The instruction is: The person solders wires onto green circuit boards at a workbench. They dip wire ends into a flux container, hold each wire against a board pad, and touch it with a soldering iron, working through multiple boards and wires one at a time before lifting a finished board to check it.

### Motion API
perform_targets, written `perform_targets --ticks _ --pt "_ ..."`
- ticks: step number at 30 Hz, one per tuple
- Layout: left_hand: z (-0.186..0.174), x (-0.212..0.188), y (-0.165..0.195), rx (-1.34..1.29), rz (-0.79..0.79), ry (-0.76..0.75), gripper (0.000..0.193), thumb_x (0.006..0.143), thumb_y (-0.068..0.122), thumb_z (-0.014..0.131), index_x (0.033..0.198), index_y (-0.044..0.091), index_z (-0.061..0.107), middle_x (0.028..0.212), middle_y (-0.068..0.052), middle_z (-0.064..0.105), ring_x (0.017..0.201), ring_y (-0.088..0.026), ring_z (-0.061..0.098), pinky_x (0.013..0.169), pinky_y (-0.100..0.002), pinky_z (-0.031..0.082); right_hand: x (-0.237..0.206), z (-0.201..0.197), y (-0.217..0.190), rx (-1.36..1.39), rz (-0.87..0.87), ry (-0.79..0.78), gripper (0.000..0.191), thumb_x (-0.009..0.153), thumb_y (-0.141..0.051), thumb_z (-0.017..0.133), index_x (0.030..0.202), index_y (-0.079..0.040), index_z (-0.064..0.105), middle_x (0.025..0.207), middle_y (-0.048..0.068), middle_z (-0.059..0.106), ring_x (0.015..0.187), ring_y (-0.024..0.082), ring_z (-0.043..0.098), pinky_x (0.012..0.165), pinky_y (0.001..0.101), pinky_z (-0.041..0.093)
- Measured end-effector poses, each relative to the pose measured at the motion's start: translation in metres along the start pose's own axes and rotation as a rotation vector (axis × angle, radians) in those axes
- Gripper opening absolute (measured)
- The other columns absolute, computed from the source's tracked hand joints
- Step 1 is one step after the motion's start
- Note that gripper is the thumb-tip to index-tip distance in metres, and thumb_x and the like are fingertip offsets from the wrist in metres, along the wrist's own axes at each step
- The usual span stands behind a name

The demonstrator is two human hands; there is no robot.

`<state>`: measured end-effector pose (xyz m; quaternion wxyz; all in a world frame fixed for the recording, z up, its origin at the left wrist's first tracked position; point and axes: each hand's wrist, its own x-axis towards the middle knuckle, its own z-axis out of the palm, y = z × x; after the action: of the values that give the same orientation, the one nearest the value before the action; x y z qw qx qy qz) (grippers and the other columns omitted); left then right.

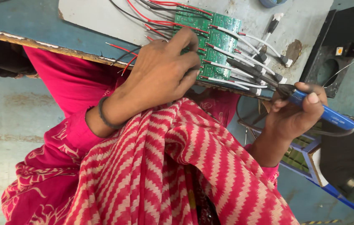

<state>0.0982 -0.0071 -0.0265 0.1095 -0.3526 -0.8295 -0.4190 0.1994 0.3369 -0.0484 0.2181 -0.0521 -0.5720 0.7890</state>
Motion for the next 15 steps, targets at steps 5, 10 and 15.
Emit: perform_targets --ticks 5,10,15 --pt "0.001 0.000 -0.001 -0.041 -0.004 -0.011 0.014 0.092 0.014 0.075 0.093 0.002 0.066 0.115 -0.012 0.054 0.078 -0.032 0.063 0.070 -0.045 0.050 -0.004 0.011 -0.005 -0.040 0.002 -0.045 0.030 0.108 -0.024 0.059 0.107 0.006 0.059 0.075 0.018 0.060 0.056 0.022 0.057 0.046 0.0315 0.044" --pt "0.002 0.000 -0.001 -0.027 0.004 -0.019 0.014 0.092 0.013 0.074 0.095 0.001 0.067 0.115 -0.013 0.054 0.078 -0.032 0.062 0.070 -0.045 0.050 -0.005 0.015 -0.005 -0.057 -0.029 -0.057 0.031 0.108 -0.024 0.060 0.108 0.007 0.059 0.075 0.019 0.060 0.056 0.023 0.058 0.046 0.0326 0.046" --pt "0.003 0.001 -0.002 0.006 0.004 -0.016 0.015 0.090 0.014 0.074 0.094 0.002 0.067 0.115 -0.013 0.055 0.077 -0.032 0.062 0.069 -0.046 0.050 -0.008 0.022 -0.004 -0.123 -0.074 -0.038 0.035 0.106 -0.025 0.064 0.106 0.009 0.059 0.075 0.019 0.060 0.056 0.023 0.058 0.050 0.0331 0.048"
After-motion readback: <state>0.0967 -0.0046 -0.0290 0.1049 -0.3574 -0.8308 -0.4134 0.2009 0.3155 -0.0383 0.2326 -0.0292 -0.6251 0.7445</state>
